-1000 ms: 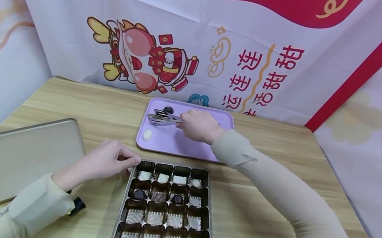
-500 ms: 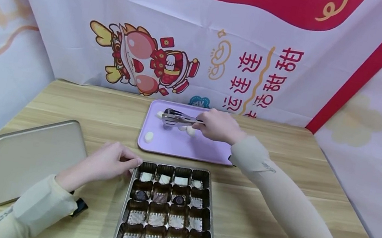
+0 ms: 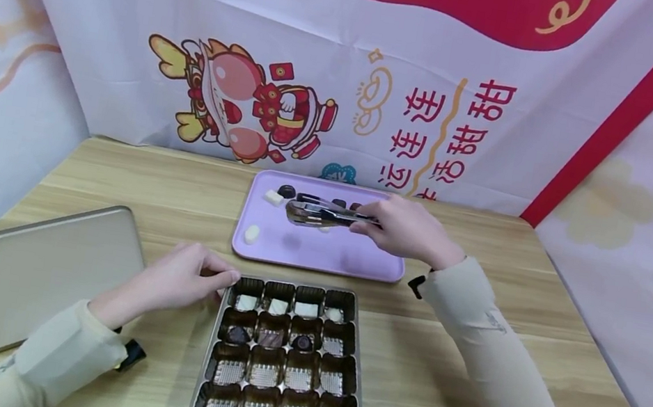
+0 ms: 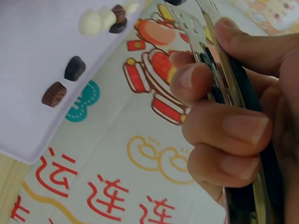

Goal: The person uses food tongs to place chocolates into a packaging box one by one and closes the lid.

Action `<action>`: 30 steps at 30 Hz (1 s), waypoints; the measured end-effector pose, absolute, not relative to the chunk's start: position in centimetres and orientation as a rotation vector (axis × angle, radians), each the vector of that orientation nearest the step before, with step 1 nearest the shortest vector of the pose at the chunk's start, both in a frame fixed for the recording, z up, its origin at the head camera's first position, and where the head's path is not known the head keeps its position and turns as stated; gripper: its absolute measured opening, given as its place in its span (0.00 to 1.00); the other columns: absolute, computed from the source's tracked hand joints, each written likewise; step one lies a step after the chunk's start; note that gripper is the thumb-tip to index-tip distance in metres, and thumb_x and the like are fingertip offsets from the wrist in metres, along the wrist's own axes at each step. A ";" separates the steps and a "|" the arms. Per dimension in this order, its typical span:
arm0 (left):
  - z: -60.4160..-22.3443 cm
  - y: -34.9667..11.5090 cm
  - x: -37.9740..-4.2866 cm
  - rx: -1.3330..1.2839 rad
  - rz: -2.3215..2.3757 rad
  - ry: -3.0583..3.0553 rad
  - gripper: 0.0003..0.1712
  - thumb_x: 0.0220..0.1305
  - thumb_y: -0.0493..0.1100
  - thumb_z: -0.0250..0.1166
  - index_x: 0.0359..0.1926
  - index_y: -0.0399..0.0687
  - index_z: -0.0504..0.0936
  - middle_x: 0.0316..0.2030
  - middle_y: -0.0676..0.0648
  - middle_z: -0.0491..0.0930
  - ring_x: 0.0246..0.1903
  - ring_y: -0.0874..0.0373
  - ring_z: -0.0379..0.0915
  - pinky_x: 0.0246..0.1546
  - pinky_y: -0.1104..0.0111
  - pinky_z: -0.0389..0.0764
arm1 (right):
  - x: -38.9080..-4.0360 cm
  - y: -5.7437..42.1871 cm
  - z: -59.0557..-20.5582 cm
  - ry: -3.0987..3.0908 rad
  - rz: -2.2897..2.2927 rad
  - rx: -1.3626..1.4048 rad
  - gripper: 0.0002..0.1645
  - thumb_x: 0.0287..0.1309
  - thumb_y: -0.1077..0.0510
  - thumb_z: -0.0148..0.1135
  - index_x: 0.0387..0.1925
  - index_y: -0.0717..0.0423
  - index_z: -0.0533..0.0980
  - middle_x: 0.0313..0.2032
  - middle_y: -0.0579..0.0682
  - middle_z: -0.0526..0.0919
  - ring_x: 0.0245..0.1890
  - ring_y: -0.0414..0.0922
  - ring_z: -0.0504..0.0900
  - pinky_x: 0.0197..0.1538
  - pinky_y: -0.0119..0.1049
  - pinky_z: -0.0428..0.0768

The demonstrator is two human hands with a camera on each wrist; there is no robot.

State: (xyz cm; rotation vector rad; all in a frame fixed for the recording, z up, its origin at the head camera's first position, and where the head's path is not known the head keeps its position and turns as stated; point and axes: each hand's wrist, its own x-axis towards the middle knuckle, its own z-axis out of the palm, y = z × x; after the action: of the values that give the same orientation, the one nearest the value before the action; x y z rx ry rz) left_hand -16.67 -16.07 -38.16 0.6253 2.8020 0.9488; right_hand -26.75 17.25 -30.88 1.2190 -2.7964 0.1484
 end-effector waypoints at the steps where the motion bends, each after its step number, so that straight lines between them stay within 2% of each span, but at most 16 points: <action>1: -38.2 -16.1 -16.7 0.627 0.947 2.805 0.12 0.68 0.51 0.58 0.34 0.59 0.87 0.26 0.63 0.79 0.22 0.64 0.71 0.42 0.57 0.72 | -26.5 17.5 -30.8 -2.789 0.154 1.220 0.13 0.65 0.45 0.57 0.27 0.45 0.76 0.20 0.38 0.72 0.16 0.36 0.69 0.23 0.33 0.68; 12: -38.4 -16.1 -16.7 0.633 0.968 2.818 0.11 0.66 0.50 0.60 0.41 0.53 0.86 0.29 0.60 0.81 0.20 0.63 0.70 0.38 0.61 0.73 | -24.2 19.8 -29.6 -2.727 0.247 1.215 0.13 0.64 0.44 0.57 0.36 0.48 0.78 0.20 0.38 0.72 0.17 0.36 0.67 0.28 0.34 0.69; 17: -38.4 -16.1 -16.7 0.636 0.963 2.814 0.12 0.66 0.50 0.60 0.40 0.53 0.86 0.28 0.61 0.80 0.20 0.64 0.70 0.37 0.61 0.73 | -23.4 20.2 -29.6 -2.729 0.285 1.216 0.13 0.65 0.44 0.57 0.37 0.48 0.78 0.17 0.37 0.68 0.15 0.34 0.65 0.25 0.33 0.69; 21: -38.4 -16.1 -16.8 0.646 0.970 2.805 0.11 0.67 0.51 0.59 0.39 0.54 0.86 0.29 0.62 0.80 0.19 0.63 0.70 0.36 0.63 0.72 | -22.9 20.7 -30.0 -2.704 0.309 1.226 0.13 0.65 0.44 0.57 0.38 0.47 0.78 0.17 0.35 0.69 0.15 0.33 0.66 0.25 0.32 0.69; 25: -38.4 -16.1 -16.9 0.659 0.983 2.797 0.11 0.67 0.51 0.59 0.39 0.54 0.86 0.29 0.61 0.80 0.18 0.63 0.69 0.33 0.64 0.72 | -22.7 21.2 -30.4 -2.681 0.360 1.273 0.14 0.65 0.44 0.56 0.39 0.48 0.79 0.18 0.35 0.69 0.15 0.32 0.66 0.26 0.31 0.70; 30: -38.4 -16.2 -16.9 0.686 0.975 2.798 0.11 0.67 0.50 0.59 0.38 0.55 0.86 0.32 0.61 0.81 0.18 0.64 0.68 0.35 0.63 0.72 | -22.4 22.0 -30.6 -2.645 0.377 1.373 0.13 0.64 0.45 0.58 0.39 0.48 0.79 0.21 0.33 0.72 0.19 0.30 0.69 0.31 0.30 0.72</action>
State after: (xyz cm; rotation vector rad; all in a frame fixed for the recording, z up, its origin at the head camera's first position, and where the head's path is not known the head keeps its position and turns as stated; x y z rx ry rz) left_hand -16.89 -16.20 -38.41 0.6855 2.7982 0.9754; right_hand -22.39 22.00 -30.64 1.3731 -2.6450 0.3767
